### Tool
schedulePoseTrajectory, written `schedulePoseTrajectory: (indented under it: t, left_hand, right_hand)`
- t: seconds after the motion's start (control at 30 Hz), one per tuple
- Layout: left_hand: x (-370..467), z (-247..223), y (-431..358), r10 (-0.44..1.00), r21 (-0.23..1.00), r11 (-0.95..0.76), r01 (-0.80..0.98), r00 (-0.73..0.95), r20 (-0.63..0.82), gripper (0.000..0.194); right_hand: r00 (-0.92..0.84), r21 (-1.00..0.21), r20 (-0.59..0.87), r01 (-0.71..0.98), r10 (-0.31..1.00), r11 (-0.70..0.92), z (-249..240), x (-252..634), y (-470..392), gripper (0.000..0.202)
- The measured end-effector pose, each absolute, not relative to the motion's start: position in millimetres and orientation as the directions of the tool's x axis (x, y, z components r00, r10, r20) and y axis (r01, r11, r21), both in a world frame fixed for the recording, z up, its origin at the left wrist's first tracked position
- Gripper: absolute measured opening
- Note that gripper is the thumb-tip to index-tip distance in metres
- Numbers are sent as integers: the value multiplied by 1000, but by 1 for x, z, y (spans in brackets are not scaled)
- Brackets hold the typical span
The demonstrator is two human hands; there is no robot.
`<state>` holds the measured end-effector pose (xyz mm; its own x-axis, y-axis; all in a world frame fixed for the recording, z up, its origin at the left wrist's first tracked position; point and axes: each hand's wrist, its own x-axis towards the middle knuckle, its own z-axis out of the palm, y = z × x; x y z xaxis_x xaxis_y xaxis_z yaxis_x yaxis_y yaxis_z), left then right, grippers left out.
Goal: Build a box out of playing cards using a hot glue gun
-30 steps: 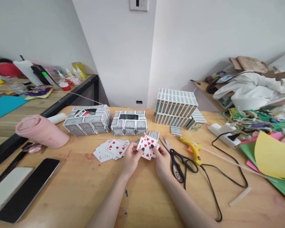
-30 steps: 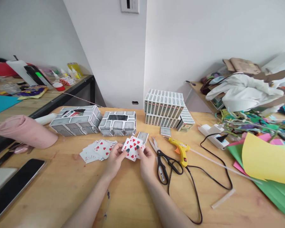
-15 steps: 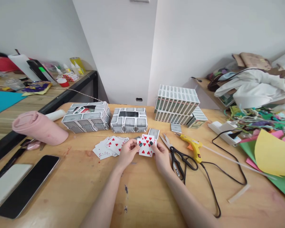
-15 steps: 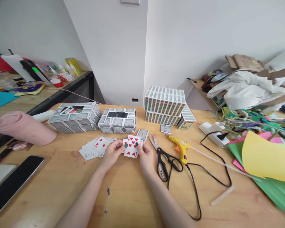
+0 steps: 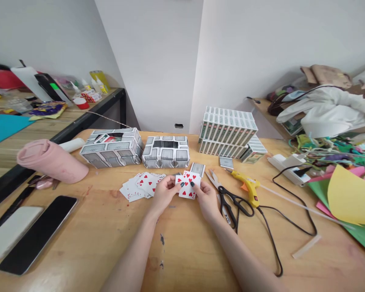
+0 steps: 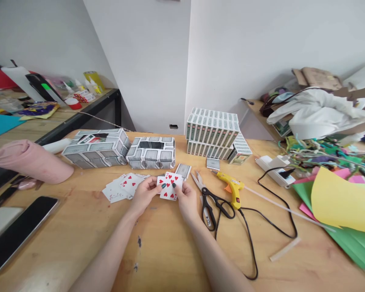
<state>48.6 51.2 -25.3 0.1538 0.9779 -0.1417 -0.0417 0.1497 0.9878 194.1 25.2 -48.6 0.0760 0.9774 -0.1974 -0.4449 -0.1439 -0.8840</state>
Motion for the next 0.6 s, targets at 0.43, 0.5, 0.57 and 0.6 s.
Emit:
schedulePoseTrajectory:
  t: [0.43,0.5,0.57,0.6]
  left_hand:
    - [49,-30,52,987,991,126,-40,106,-121,21]
    - [50,-30,52,988,991,125,-40,98,-121,23]
    - [50,-29,52,988,992,123,-36,96,-120,24]
    - [50,-29,52,988,992,123,-33,97,-119,24]
  right_hand:
    - [120,-933,-195,-330,973,-146,-47,195,25,35]
    - [107,-935,-187,-323,977,-144,-46,195,25,35]
    - [105,-938,-185,-316,977,-144,-46,195,24,36]
    - [105,-939,-186,-313,977,-145,-45,195,24,36]
